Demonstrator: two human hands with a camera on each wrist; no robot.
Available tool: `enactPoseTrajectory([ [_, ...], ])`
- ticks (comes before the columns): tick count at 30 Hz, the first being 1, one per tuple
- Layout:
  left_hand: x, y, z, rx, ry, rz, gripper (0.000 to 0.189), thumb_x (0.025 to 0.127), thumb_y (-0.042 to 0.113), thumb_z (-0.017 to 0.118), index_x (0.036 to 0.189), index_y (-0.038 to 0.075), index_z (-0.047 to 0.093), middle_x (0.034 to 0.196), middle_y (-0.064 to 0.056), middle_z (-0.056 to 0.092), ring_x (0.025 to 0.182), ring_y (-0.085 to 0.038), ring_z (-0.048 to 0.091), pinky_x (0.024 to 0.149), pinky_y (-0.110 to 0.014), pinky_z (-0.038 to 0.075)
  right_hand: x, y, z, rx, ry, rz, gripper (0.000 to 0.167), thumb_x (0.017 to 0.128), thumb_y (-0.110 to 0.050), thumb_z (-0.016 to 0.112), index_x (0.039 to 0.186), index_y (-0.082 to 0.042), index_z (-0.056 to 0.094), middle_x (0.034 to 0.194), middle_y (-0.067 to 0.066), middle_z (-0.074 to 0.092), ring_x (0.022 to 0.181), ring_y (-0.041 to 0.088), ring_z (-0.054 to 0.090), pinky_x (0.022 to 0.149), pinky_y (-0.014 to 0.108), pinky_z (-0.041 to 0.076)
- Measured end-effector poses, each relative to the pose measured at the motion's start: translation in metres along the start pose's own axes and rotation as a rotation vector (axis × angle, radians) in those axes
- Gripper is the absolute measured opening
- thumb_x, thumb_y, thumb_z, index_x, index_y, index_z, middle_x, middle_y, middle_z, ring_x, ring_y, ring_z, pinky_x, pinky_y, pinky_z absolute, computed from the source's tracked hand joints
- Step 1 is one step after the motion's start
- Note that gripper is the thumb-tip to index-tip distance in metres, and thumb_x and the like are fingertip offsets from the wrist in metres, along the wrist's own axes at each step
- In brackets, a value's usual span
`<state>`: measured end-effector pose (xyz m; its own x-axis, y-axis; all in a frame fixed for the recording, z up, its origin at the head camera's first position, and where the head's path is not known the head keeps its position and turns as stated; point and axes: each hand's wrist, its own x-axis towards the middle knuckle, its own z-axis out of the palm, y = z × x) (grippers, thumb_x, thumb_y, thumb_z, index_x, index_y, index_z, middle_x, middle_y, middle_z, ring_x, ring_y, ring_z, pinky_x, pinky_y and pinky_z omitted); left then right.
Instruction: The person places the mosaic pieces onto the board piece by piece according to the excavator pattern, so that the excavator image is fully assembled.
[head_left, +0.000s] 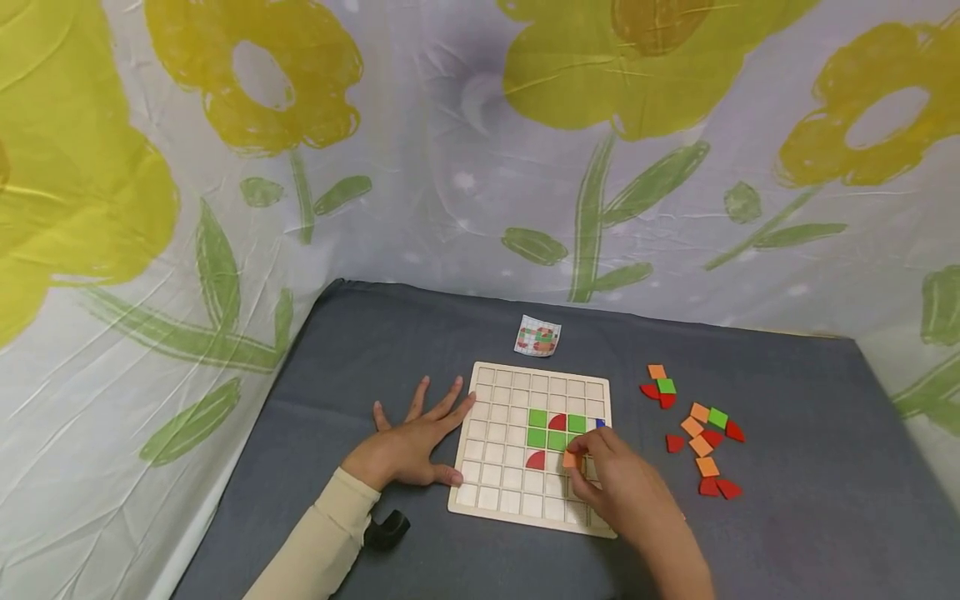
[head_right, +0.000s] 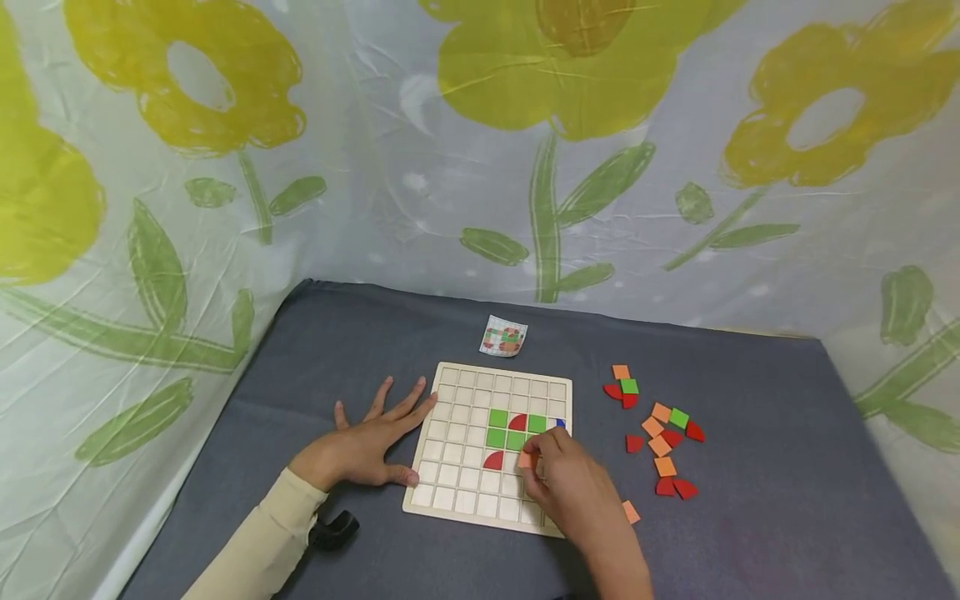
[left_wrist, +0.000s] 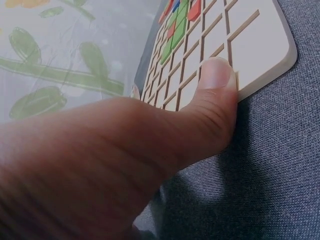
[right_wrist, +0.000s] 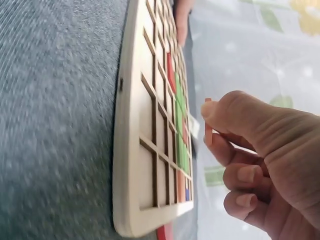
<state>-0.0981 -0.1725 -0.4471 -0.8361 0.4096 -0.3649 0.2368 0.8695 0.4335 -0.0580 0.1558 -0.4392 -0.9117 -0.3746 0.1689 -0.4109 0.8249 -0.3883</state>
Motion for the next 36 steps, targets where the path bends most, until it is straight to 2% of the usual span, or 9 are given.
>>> enactPoseTrajectory([
  [7,-0.001,-0.001,0.001,-0.008,0.001,-0.005,0.117,0.082,0.055,0.086,0.171,0.039,0.013,0.178,0.011,-0.004,0.162,-0.039,-0.017,0.101,-0.094,-0.009,0.005,-0.005,0.01,-0.005,-0.017,-0.027,0.019,0.09,-0.017,0.085,0.102,-0.016,0.071,0.097,-0.008,0.062,0.075,0.006,0.054,0.061,0.023,0.05],
  [13,-0.001,-0.001,0.0,-0.013,0.001,0.0,0.116,0.082,0.054,0.087,0.171,0.038,0.013,0.178,0.01,-0.003,0.162,-0.039,-0.016,0.101,-0.094,-0.008,0.008,-0.008,0.015,-0.019,-0.048,0.002,0.014,0.092,-0.021,0.085,0.099,-0.02,0.072,0.102,-0.009,0.064,0.083,0.006,0.058,0.063,0.026,0.052],
  [20,-0.001,0.001,-0.001,-0.016,0.004,0.001,0.116,0.082,0.052,0.087,0.171,0.037,0.014,0.178,0.009,-0.002,0.162,-0.039,-0.016,0.101,-0.094,-0.009,0.011,-0.011,0.017,-0.054,-0.082,0.018,0.019,0.088,-0.019,0.089,0.098,-0.02,0.074,0.101,-0.008,0.063,0.081,0.006,0.055,0.063,0.023,0.051],
  [28,0.0,0.001,0.0,-0.015,0.007,0.004,0.117,0.082,0.053,0.087,0.171,0.037,0.014,0.178,0.009,-0.002,0.162,-0.039,-0.016,0.101,-0.094,-0.009,0.01,-0.012,0.018,-0.054,-0.081,0.012,0.018,0.089,-0.019,0.089,0.099,-0.019,0.075,0.101,-0.009,0.062,0.079,0.004,0.053,0.06,0.022,0.048],
  [36,0.0,0.001,0.0,-0.013,0.002,0.005,0.117,0.082,0.054,0.087,0.171,0.038,0.013,0.178,0.01,-0.004,0.162,-0.039,-0.017,0.101,-0.094,-0.01,0.009,-0.011,0.019,-0.068,-0.071,-0.007,0.016,0.089,-0.019,0.088,0.098,-0.019,0.075,0.102,-0.009,0.063,0.081,0.004,0.055,0.061,0.022,0.05],
])
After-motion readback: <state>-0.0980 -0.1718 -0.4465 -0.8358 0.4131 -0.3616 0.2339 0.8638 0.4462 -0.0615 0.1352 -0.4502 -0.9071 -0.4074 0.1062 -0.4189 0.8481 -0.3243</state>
